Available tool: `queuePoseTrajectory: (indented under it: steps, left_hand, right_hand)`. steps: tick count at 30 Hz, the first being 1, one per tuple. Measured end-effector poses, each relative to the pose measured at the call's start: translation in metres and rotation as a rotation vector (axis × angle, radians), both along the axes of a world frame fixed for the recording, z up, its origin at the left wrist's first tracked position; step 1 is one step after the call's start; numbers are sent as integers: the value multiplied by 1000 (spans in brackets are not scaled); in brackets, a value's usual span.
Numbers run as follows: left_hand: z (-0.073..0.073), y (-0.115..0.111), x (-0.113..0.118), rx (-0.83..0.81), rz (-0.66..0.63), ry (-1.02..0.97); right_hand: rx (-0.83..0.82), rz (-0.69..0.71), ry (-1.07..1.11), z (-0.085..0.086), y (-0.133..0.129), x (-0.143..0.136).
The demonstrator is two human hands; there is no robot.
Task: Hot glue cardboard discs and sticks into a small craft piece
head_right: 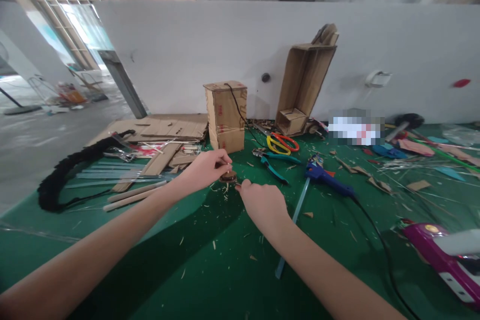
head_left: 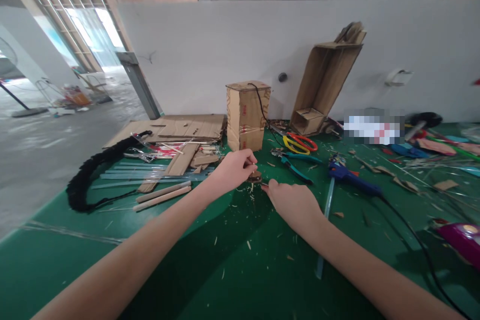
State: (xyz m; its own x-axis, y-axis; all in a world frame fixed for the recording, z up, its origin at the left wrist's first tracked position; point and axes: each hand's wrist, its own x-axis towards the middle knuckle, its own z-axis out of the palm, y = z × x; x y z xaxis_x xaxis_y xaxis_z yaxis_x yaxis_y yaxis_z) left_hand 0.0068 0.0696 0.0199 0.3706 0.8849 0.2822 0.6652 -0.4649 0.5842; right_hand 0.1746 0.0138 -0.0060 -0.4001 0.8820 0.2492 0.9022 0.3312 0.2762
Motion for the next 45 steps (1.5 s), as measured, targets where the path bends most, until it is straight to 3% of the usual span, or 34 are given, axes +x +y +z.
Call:
queuePoseTrajectory:
  steps: [12,23,30,39,45]
  left_hand:
    - [4,-3,0,-4,12,5]
    - [8,-10,8,78,-10,77]
    - [9,-10,7,28,10,54]
    - [6,-4,-1,-53,15,-16]
    - [2,-2,-1,-35,55,-22]
  right_hand:
    - [-163,124,-13,9,6,0]
    - [-25,-24,19,-1,0,-1]
    - [-82,-22,35,3,-1,-5]
    - [-153,138,-30,8,7,-3]
    - [-145,159,-48,12,8,-3]
